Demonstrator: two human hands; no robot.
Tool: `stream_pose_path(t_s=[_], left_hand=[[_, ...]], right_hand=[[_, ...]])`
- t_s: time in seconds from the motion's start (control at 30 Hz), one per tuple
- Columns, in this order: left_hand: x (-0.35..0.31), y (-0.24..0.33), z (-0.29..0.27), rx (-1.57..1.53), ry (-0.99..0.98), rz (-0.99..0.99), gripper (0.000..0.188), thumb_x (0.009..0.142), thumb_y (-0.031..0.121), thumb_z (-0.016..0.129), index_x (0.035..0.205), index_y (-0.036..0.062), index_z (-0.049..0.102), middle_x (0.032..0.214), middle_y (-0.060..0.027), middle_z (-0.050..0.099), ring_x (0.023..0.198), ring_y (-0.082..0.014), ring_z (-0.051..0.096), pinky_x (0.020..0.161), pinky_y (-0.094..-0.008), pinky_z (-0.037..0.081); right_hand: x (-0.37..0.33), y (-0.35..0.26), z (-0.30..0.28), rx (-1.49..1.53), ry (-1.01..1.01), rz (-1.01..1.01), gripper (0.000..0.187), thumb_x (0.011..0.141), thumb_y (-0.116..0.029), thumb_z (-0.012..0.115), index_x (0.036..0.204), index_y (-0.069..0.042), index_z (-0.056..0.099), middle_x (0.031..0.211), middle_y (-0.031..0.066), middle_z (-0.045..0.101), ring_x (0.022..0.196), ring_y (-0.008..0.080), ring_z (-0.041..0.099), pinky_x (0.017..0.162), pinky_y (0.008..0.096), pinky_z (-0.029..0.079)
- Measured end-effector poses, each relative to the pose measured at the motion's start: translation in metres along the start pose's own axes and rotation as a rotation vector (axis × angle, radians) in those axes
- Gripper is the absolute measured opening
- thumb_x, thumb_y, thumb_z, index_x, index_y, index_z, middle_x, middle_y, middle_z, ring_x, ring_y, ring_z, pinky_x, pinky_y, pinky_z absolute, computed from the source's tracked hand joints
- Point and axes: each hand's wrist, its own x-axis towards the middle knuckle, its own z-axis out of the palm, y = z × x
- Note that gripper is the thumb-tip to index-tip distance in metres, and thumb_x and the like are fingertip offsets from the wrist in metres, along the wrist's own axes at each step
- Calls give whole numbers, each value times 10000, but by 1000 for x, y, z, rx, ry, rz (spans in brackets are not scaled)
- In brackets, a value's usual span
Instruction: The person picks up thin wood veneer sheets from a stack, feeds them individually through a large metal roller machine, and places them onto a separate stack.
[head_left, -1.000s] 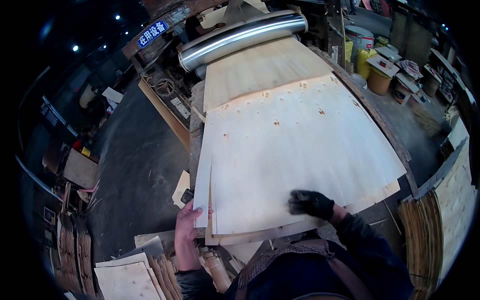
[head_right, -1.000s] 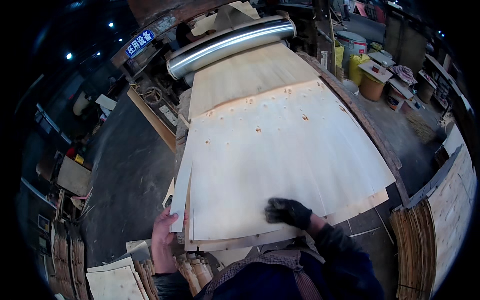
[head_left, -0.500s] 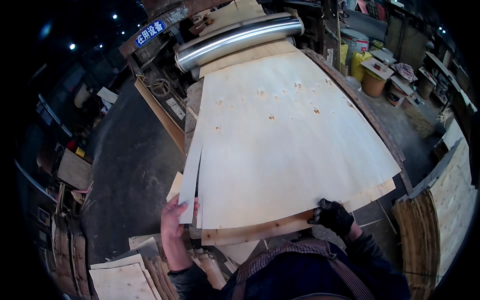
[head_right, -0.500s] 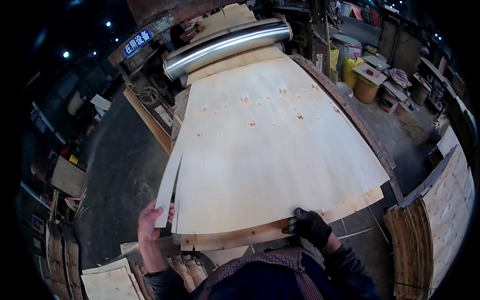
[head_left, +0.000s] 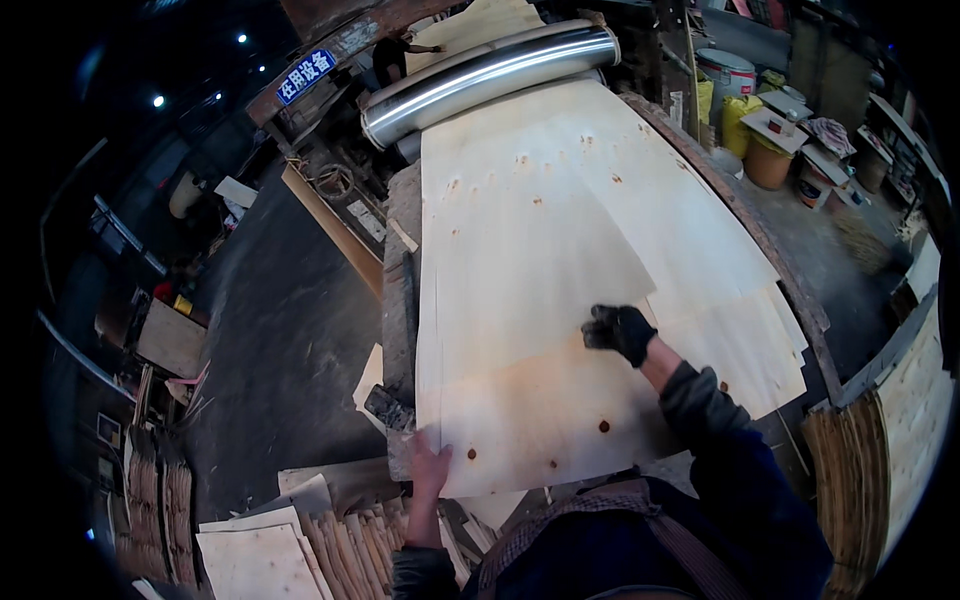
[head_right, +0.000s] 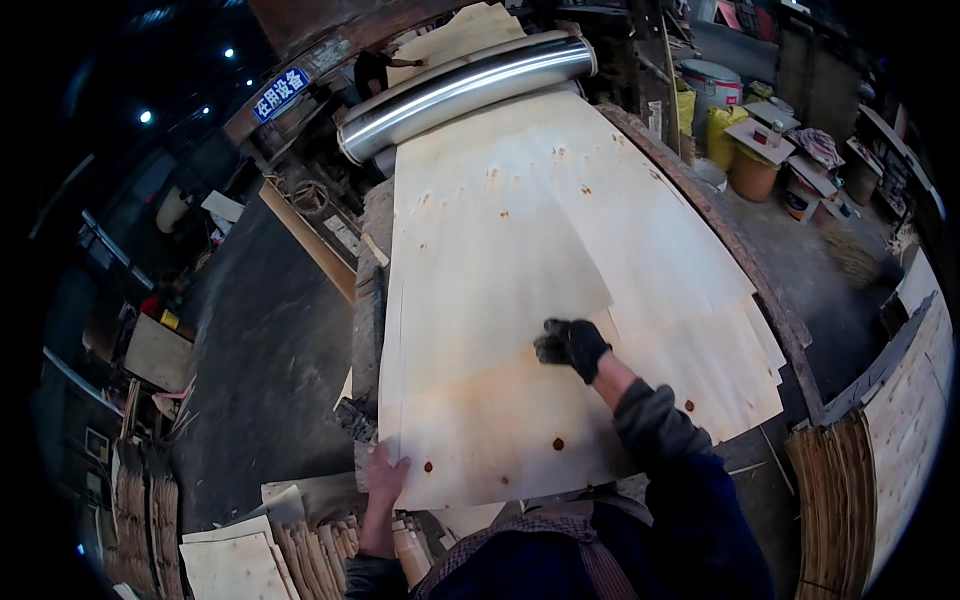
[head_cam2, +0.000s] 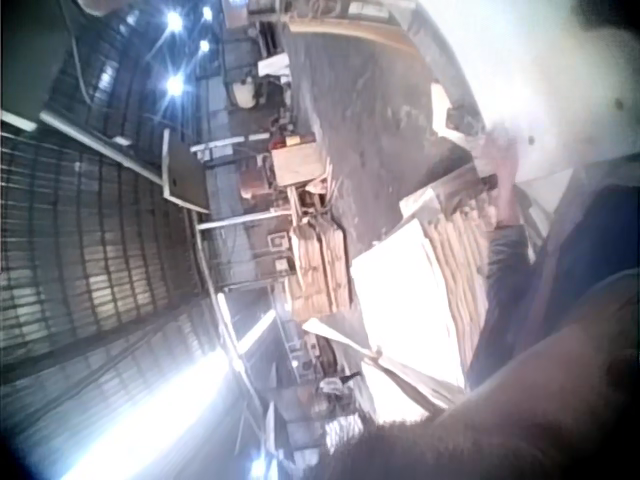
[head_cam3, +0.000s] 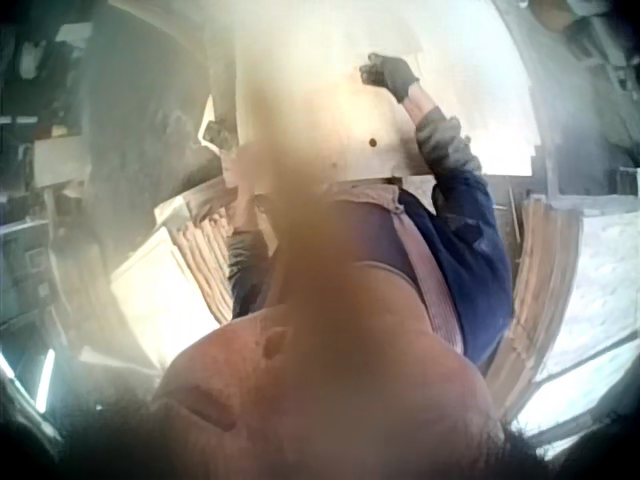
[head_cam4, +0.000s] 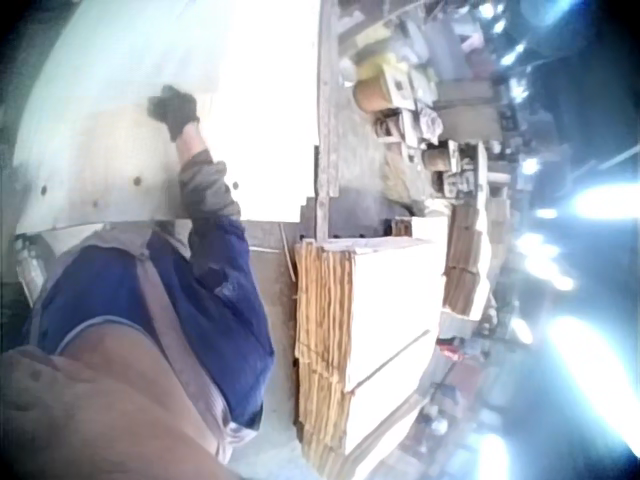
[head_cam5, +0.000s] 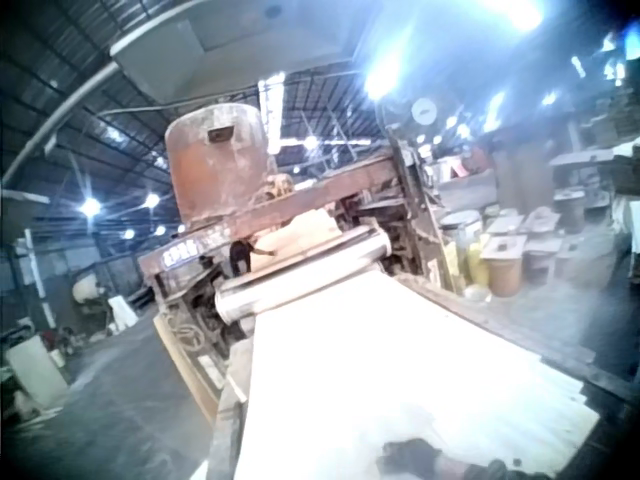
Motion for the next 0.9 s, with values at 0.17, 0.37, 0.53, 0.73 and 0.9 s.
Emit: stream_pose_path(t_s=[0.17, 0.37, 0.53, 0.73, 0.9], left_hand=[[21, -40, 23, -82, 1, 63, 661, 718, 210, 667, 1254, -39, 371, 1196, -218, 470, 1069, -339, 495, 893, -385, 414], [9, -24, -7, -897, -234, -289, 413, 762, 26, 606, 1146, -13, 459, 1010, -110, 576, 870, -196, 578, 768, -310, 471], [19, -31, -35, -916, -120, -255, 292, 765, -79, 531, 1049, -22, 494, 973, -118, 598, 861, -178, 591, 766, -302, 486], [16, 40, -103, -1065, -249, -179, 305, 760, -125, 485, 1054, -45, 490, 993, -153, 604, 869, -196, 606, 797, -305, 496], [26, 53, -136, -1141, -164, -54, 366, 784, -95, 488, 1147, -45, 513, 962, -144, 633, 827, -175, 622, 737, -267, 508]], right_hand=[[104, -12, -20, 267, -306, -157, 155, 883, -153, 469, 963, -45, 547, 956, 137, 609, 923, 309, 587, 805, 478, 485], [51, 39, -6, 153, -316, -82, 79, 825, -86, 539, 890, -62, 576, 994, 115, 610, 999, 302, 562, 879, 466, 451], [-72, 80, -1, 88, -384, 145, 322, 848, -140, 586, 1145, -52, 497, 1127, 159, 558, 1052, 309, 544, 915, 452, 442], [-178, 113, -17, 150, -330, 420, 345, 864, -220, 540, 1156, -39, 497, 1156, 171, 546, 1070, 274, 533, 903, 415, 435], [-212, 126, -52, 211, -118, 369, 309, 883, -305, 513, 1000, -22, 557, 886, 132, 619, 772, 265, 608, 814, 435, 478]])
